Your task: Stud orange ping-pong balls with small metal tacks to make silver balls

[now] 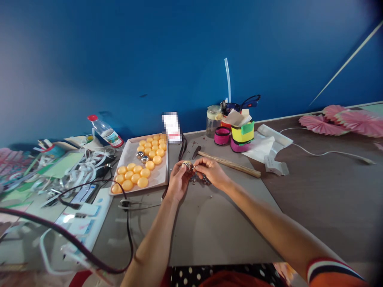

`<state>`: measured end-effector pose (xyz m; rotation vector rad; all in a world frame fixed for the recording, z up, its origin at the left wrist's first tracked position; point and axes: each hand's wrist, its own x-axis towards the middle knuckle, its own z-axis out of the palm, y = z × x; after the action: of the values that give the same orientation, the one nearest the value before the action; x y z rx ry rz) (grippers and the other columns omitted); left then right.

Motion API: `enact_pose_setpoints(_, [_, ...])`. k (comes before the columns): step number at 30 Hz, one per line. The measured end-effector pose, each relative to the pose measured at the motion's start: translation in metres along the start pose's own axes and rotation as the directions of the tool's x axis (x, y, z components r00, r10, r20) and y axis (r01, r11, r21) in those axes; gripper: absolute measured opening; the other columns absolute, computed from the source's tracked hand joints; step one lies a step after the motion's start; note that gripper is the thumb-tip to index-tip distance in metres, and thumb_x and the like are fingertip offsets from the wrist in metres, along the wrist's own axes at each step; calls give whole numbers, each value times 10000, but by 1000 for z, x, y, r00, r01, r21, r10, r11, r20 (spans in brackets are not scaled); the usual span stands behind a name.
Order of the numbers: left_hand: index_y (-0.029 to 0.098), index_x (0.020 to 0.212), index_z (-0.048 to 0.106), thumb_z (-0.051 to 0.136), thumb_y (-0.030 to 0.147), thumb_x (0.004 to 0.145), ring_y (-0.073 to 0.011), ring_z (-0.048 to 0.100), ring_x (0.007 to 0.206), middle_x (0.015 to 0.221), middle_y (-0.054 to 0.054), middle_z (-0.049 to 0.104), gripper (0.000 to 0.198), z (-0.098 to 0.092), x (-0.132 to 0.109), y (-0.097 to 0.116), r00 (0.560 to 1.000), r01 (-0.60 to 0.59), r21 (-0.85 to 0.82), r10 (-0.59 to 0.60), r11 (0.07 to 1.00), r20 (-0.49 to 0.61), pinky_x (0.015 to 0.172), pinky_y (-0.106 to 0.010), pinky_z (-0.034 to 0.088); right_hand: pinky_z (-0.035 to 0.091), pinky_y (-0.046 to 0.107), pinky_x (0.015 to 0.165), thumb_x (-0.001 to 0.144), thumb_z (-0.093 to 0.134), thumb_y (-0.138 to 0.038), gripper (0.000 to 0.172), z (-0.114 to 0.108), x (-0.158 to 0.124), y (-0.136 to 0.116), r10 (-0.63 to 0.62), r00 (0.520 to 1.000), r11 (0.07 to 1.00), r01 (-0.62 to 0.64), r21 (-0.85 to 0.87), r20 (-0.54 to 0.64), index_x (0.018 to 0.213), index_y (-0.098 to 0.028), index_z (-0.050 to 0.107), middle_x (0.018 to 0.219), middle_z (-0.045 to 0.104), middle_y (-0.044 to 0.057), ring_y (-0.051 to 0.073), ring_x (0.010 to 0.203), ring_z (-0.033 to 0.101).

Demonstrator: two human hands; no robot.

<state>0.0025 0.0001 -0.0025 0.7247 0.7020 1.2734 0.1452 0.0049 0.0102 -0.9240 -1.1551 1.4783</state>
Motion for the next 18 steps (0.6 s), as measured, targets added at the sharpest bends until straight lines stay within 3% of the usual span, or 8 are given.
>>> enact_pose_setpoints(7, [186, 901, 574, 713, 319, 721, -128, 598, 775, 862, -11, 627, 263, 4, -2, -1, 1000, -5, 14, 5, 1000, 3, 758, -297, 487, 282, 222, 492, 694, 588, -292, 130, 0, 0, 2, -5, 1000, 979, 4, -205, -2, 732, -168, 577, 524, 440, -66, 74, 493, 378])
enact_pose_setpoints(18, [214, 932, 562, 745, 320, 683, -133, 593, 782, 883, -3, 633, 327, 3, -2, -3, 998, -55, 55, 57, 997, -19, 770, -298, 478, 308, 223, 498, 708, 576, -298, 123, 1, -3, -2, 29, 999, 984, -31, -175, -14, 719, -177, 554, 521, 499, -49, 88, 495, 423])
